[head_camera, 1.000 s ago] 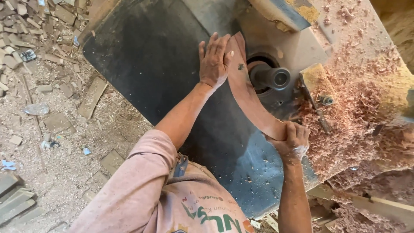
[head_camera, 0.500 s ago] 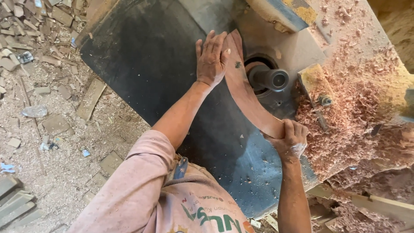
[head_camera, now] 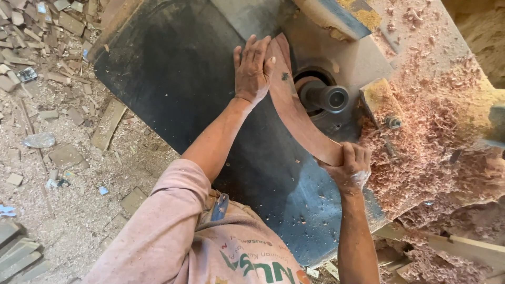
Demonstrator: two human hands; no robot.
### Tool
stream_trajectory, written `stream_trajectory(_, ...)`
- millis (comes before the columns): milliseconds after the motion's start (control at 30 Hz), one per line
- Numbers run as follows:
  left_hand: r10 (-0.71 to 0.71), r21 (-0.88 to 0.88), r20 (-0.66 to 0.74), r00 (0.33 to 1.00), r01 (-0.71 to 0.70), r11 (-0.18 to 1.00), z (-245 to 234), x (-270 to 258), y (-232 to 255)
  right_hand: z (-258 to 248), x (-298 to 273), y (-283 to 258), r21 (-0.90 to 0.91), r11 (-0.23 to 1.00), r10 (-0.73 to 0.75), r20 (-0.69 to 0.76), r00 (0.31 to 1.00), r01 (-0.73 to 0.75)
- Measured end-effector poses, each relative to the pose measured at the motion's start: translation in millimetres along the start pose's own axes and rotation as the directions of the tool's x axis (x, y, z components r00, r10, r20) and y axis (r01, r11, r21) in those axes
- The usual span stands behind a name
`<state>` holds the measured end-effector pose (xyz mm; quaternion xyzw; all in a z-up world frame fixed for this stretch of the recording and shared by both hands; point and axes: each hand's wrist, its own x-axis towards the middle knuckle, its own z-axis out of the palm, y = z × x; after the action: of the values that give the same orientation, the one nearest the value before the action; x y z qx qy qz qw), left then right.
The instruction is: The person smooths a curved wooden piece on a spindle sander, holding it with both hands and moving it back and forth against the rotating spindle. The person repeatedly flips the piece to sand different edges and surfaces.
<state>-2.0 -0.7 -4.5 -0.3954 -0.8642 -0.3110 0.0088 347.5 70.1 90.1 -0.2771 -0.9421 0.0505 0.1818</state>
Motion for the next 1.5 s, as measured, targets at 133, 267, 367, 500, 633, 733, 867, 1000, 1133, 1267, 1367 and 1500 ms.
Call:
stream_trajectory(133, -0.016, -0.027, 0.025, 1.0, 0.017, 1.0, 3.5, 1.3, -3.8, 7.1, -3.0, 3.0, 0.013, 1.0, 0.025, -0.002, 1.0, -0.025)
stream_trajectory(267, -0.005, -0.028, 0.021, 1.0, 0.005, 1.0, 1.6, 4.9, -6.4, 7.3, 0.0, 0.9, 0.008, 1.0, 0.016, 0.007, 1.0, -0.016)
stream_trajectory(367, 0.004, -0.02, 0.01, 1.0, -0.003, 1.0, 0.5, 8.8, -7.6, 9.2, 2.4, 0.0, 0.021, 1.0, 0.02, 0.016, 1.0, -0.02)
stream_trajectory(500, 0.023, -0.001, -0.013, 1.0, -0.023, 1.0, 1.5, 12.8, -12.2, 16.3, -0.1, 4.1, 0.001, 1.0, 0.014, 0.025, 1.0, -0.014)
stream_trajectory(633, 0.031, -0.016, -0.018, 0.999, -0.031, 0.999, 1.8, 18.0, -16.1, 12.2, 10.4, -5.1, 0.028, 0.999, 0.029, 0.021, 0.999, -0.029)
stream_trajectory(733, 0.042, -0.046, -0.047, 0.998, -0.044, 0.998, 0.3, 21.2, -17.4, 13.8, 11.9, -7.8, -0.011, 0.999, 0.038, 0.024, 0.999, -0.037)
stream_trajectory(867, 0.072, -0.064, -0.043, 0.996, -0.075, 0.995, 0.5, 28.5, -23.8, 9.4, 24.6, -21.8, -0.056, 0.998, 0.015, -0.05, 0.999, -0.018)
stream_trajectory(1000, 0.105, -0.066, 0.001, 0.995, -0.104, 0.992, -5.9, 25.9, -32.4, 6.8, 10.2, -30.1, -0.029, 0.999, 0.044, 0.011, 0.999, -0.044)
stream_trajectory(1133, 0.12, -0.017, -0.005, 0.993, -0.12, 0.993, -18.3, -4.9, -22.1, 2.3, -29.1, -23.9, -0.078, 0.997, 0.029, 0.05, 0.998, -0.025)
stream_trajectory(1267, 0.144, 0.115, -0.12, 0.982, -0.131, 0.985, -6.3, -51.0, -11.7, -1.3, -79.7, -9.8, 0.11, 0.989, 0.095, 0.026, 0.995, -0.097)
stream_trajectory(1367, 0.117, 0.089, -0.133, 0.984, -0.106, 0.99, -12.0, -69.7, 8.4, 0.1, -109.2, 8.8, 0.132, 0.983, 0.123, 0.04, 0.992, -0.127)
stream_trajectory(1500, 0.089, 0.03, -0.153, 0.984, -0.086, 0.996, -11.6, -83.9, 25.1, -6.3, -129.0, 26.3, 0.145, 0.981, 0.123, 0.052, 0.991, -0.13)
